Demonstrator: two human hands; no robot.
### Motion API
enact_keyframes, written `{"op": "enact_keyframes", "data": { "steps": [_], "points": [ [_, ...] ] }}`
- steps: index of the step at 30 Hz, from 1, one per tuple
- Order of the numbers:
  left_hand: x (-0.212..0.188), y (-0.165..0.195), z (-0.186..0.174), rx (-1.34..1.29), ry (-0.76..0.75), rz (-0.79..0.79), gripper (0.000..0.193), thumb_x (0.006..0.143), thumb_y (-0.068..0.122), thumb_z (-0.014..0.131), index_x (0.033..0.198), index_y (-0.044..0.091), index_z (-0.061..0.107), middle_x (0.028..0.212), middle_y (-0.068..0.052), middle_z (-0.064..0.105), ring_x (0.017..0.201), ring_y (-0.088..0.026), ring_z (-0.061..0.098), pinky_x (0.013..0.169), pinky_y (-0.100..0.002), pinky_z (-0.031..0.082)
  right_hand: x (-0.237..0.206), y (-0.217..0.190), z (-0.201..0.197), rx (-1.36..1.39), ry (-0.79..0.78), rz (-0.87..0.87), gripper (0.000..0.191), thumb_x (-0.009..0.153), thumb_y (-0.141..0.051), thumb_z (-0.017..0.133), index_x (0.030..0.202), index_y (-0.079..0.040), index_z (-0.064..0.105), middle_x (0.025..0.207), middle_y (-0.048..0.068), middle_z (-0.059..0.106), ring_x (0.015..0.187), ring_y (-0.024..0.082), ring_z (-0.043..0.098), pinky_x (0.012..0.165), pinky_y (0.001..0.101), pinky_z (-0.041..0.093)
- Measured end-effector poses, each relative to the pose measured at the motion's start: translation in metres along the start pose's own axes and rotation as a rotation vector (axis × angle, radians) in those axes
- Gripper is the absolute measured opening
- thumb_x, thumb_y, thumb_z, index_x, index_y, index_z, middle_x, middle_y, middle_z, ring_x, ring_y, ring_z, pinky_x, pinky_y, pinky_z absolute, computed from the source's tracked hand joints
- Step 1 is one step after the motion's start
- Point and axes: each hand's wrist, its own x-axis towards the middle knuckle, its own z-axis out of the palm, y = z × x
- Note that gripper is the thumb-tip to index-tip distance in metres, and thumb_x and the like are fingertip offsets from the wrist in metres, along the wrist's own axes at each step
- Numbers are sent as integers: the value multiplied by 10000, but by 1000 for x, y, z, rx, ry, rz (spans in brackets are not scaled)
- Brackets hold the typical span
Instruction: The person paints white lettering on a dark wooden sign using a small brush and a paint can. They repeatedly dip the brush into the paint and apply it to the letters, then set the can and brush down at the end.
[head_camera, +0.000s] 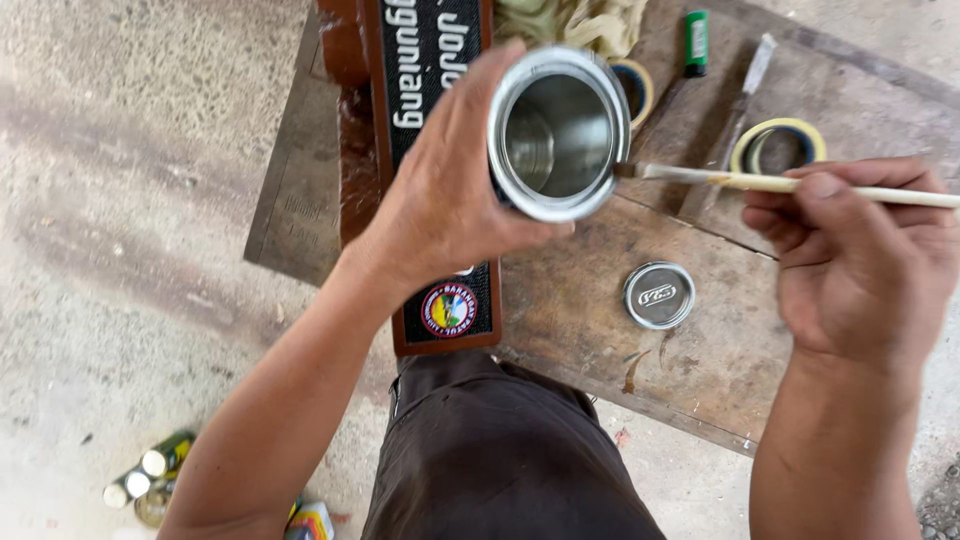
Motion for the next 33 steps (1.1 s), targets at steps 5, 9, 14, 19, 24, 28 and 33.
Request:
{"op": "enact_keyframes", "data": {
  "steps": [5,9,14,19,24,28,33],
  "points": [
    [-23,-24,-37,-84,69,-127,1156,845,416,1031,1569,145,170,1537,-188,441,1468,-334,513,1217,-493,522,-7,29,-7,167,32,63,85,1127,80,633,1062,43,593,1032,242,707,973,368,749,885,434,655],
    [-58,-38,-86,5,157,-86,1131,908,301,971,1603,253,81,1579,-126,367,1465,-268,494,1221,-422,503,-13,110,28,-30,-33,34,91,1086,69,665,1091,3,603,1051,196,709,963,280,755,889,381,672],
    [-123,-30,-142,258,210,-200,1129,937,176,1008,1602,294,103,1598,-72,330,1511,-229,445,1244,-357,425,-10,180,59,-186,-87,10,141,1043,51,679,1127,-1,578,1086,175,703,962,180,723,843,272,623],
    [-179,-23,-160,352,239,-322,1040,914,78,973,1589,102,182,1569,-127,393,1440,-238,499,1245,-342,518,-5,194,69,-329,-123,-58,131,1039,30,685,1094,6,570,1057,130,687,866,120,659,712,217,547],
    [-210,-17,-163,265,296,-418,972,935,94,947,1578,20,222,1542,-153,445,1369,-239,570,1178,-329,578,-14,181,77,-484,-220,-30,108,1061,24,679,1071,-6,576,974,99,647,752,70,550,583,205,437],
    [-212,-18,-164,308,273,-381,1015,924,124,959,1584,34,193,1539,-164,436,1370,-256,580,1163,-336,588,11,173,89,-807,-214,-51,105,1033,-27,695,1006,-19,594,795,67,657,571,70,540,415,223,392],
    [-200,-16,-164,343,251,-334,1086,895,170,972,1599,55,154,1548,-177,422,1379,-274,566,1174,-353,578,32,170,106,-890,-304,-264,111,1065,-35,701,1038,-2,598,813,70,661,627,86,577,479,249,426]
  ]
}}
